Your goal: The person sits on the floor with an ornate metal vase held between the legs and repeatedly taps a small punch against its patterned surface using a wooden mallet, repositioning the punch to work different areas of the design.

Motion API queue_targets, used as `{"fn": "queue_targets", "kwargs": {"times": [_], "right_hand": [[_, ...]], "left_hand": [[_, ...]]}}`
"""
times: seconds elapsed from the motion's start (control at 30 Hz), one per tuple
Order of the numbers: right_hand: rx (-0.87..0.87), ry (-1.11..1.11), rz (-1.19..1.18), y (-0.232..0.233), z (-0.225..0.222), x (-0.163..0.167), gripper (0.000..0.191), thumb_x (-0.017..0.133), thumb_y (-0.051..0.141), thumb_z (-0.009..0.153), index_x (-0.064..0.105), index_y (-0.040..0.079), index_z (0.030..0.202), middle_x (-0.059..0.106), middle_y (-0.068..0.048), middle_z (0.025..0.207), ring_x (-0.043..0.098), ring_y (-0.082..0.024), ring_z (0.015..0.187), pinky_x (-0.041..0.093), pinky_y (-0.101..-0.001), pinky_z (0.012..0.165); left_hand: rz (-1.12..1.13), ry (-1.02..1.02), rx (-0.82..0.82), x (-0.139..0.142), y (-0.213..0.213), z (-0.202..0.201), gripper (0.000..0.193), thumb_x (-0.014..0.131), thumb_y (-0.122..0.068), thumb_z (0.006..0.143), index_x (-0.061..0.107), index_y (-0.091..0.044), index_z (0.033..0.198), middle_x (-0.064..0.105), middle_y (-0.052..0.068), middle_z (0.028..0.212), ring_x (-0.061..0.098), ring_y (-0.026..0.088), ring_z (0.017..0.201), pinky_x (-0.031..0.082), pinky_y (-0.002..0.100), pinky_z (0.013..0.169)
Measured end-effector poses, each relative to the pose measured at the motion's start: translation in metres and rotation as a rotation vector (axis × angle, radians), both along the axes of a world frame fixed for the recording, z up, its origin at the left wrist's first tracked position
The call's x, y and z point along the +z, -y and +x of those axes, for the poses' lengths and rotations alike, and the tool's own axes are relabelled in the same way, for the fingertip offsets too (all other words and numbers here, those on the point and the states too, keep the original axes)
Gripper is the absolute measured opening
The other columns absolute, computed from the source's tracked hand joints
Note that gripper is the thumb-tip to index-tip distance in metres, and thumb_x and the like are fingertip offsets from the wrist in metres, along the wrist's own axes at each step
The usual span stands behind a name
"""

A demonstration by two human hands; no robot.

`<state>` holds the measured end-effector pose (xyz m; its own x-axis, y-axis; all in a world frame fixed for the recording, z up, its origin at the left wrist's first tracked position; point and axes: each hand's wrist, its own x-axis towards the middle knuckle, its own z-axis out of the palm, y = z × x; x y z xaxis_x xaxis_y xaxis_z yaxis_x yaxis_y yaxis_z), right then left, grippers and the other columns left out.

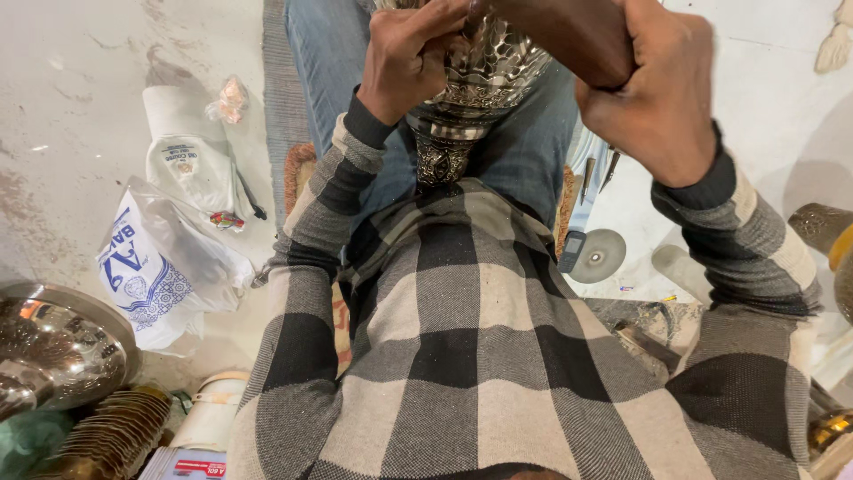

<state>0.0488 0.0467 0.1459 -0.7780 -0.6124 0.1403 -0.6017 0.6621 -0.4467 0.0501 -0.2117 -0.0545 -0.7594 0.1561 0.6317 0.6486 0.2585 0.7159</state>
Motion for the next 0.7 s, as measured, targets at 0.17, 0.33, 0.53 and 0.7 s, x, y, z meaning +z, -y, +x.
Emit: {"fn": "queue_targets", "kwargs": {"times": [0.17, 0.33, 0.53, 0.7], "right_hand": [[-0.060, -0.130, 0.182, 0.002, 0.002, 0.005, 0.046, 0.074, -0.005, 0.067, 0.065, -0.003, 0.112, 0.060, -0.021, 0.071, 0.058, -0.041, 0.060, 0.042, -0.0446, 0.054], [-0.088, -0.095, 0.076, -0.002, 0.007, -0.001, 0.034, 0.073, -0.003, 0.077, 0.060, -0.002, 0.109, 0.060, -0.019, 0.077, 0.059, -0.038, 0.064, 0.043, -0.0405, 0.058], [-0.133, -0.078, 0.065, -0.004, 0.009, -0.014, 0.027, 0.072, -0.003, 0.076, 0.054, 0.000, 0.096, 0.057, -0.016, 0.074, 0.059, -0.036, 0.063, 0.041, -0.0399, 0.057], [-0.168, 0.020, -0.102, 0.003, 0.008, -0.010, 0.030, 0.079, 0.000, 0.083, 0.050, 0.000, 0.092, 0.051, -0.017, 0.070, 0.052, -0.034, 0.055, 0.039, -0.0402, 0.054]], "left_hand": [[-0.035, 0.012, -0.010, 0.004, 0.002, -0.001, 0.057, 0.055, 0.021, 0.086, 0.064, -0.007, 0.135, 0.078, 0.015, 0.103, 0.082, 0.023, 0.092, 0.069, 0.030, 0.079], [-0.020, 0.020, -0.039, 0.013, 0.000, -0.004, 0.060, 0.053, 0.021, 0.082, 0.064, -0.005, 0.135, 0.079, 0.013, 0.101, 0.081, 0.021, 0.090, 0.069, 0.031, 0.079], [-0.050, 0.004, -0.053, 0.015, 0.002, -0.008, 0.047, 0.059, 0.019, 0.081, 0.070, -0.008, 0.118, 0.078, 0.011, 0.092, 0.079, 0.021, 0.080, 0.064, 0.031, 0.072], [-0.048, 0.012, -0.077, 0.014, 0.000, -0.011, 0.048, 0.058, 0.019, 0.084, 0.069, -0.005, 0.123, 0.078, 0.011, 0.094, 0.080, 0.020, 0.080, 0.065, 0.029, 0.070]]}}
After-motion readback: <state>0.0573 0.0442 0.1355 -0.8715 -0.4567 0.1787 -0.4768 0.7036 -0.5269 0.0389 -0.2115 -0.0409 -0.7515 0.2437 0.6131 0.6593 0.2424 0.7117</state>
